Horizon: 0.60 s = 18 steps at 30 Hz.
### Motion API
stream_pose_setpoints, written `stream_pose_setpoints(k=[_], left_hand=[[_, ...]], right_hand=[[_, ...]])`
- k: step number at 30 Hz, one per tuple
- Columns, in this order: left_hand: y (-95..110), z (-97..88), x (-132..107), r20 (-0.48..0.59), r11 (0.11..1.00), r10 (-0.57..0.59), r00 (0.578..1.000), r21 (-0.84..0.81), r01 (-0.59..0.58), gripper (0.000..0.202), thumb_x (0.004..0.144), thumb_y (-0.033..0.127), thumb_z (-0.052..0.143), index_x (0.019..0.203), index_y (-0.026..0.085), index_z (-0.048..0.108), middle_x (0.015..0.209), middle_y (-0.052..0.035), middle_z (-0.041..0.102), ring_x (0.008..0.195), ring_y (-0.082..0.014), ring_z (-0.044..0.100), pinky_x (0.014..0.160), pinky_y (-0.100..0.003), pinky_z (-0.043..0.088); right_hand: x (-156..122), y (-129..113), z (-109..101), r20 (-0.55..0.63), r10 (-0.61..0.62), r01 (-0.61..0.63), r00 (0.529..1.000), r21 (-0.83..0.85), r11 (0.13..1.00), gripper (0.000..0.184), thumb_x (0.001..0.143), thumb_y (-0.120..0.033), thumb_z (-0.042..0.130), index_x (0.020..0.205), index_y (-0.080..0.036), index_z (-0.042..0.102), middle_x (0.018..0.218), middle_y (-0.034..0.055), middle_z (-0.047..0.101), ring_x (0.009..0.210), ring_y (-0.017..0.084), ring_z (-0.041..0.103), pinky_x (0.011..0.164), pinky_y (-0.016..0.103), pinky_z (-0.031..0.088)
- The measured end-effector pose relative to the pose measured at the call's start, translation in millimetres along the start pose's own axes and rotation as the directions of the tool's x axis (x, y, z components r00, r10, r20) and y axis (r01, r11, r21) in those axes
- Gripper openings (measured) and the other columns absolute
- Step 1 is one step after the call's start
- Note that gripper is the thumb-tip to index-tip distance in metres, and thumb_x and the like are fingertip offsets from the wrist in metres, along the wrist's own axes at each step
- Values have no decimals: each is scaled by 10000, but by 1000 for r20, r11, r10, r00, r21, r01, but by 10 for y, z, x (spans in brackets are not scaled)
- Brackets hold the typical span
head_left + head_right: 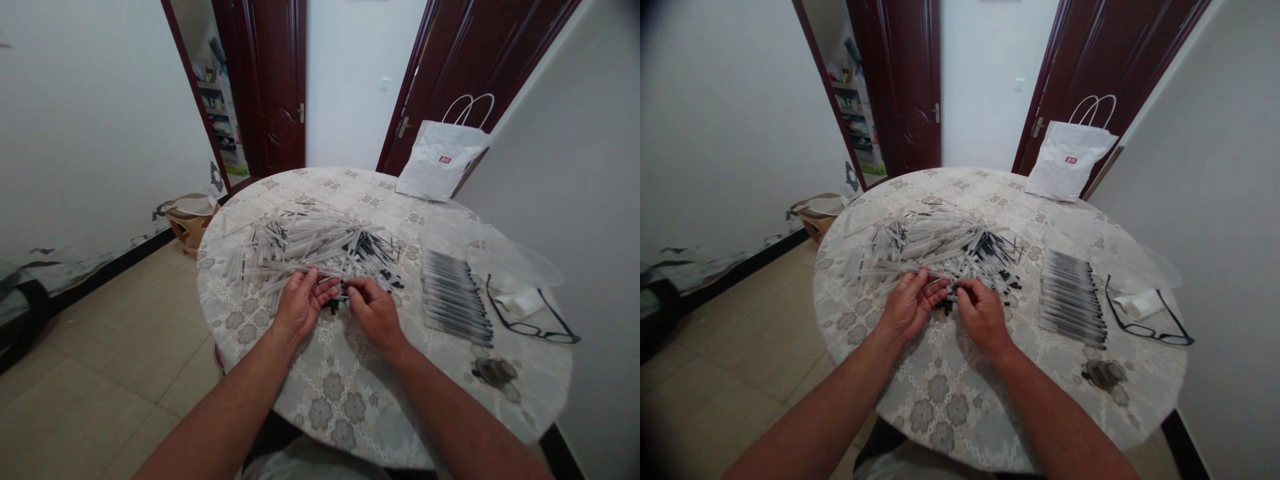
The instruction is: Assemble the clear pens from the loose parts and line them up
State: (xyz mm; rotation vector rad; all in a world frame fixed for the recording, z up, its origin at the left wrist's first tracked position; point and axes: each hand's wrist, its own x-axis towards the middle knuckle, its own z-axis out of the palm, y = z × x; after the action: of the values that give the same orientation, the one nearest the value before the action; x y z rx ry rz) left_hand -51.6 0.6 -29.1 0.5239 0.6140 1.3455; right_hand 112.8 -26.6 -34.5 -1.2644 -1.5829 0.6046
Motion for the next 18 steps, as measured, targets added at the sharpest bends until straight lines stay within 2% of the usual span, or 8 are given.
stream_pose_setpoints(k=[2, 4, 12, 18], left_hand=[[-4, 5, -8, 18, 1000, -4, 1000, 19, 3, 329, 851, 303, 786, 1022, 191, 528, 995, -66, 750, 885, -236, 774, 719, -328, 639], [-7, 15, -16, 33, 999, -2, 999, 34, 1, 331, 855, 309, 781, 1027, 195, 522, 999, -68, 753, 887, -237, 775, 722, -326, 638], [-21, 33, -29, 61, 996, 5, 998, 88, -10, 318, 874, 317, 757, 1045, 206, 514, 992, -69, 760, 881, -227, 775, 746, -333, 632], [-28, 38, -38, 70, 995, 12, 997, 97, -19, 329, 872, 319, 755, 1044, 209, 497, 990, -68, 760, 893, -236, 775, 752, -339, 629]], right_hand=[[35, 25, -38, -41, 152, -140, 987, 213, 967, 203, 944, -353, 603, 1047, -200, 688, 848, 32, 732, 634, 148, 616, 595, 270, 478], [59, 43, -54, -25, 215, -196, 976, 326, 925, 211, 912, -370, 646, 1021, -194, 686, 771, 13, 709, 577, 134, 585, 554, 257, 455], [64, 27, -14, -3, 218, -200, 976, 388, 900, 207, 872, -365, 682, 988, -194, 696, 731, 2, 698, 539, 114, 564, 525, 244, 438], [80, -17, -32, 16, 256, -238, 967, 428, 872, 246, 859, -401, 695, 977, -185, 685, 617, -23, 643, 483, 109, 522, 471, 230, 408]])
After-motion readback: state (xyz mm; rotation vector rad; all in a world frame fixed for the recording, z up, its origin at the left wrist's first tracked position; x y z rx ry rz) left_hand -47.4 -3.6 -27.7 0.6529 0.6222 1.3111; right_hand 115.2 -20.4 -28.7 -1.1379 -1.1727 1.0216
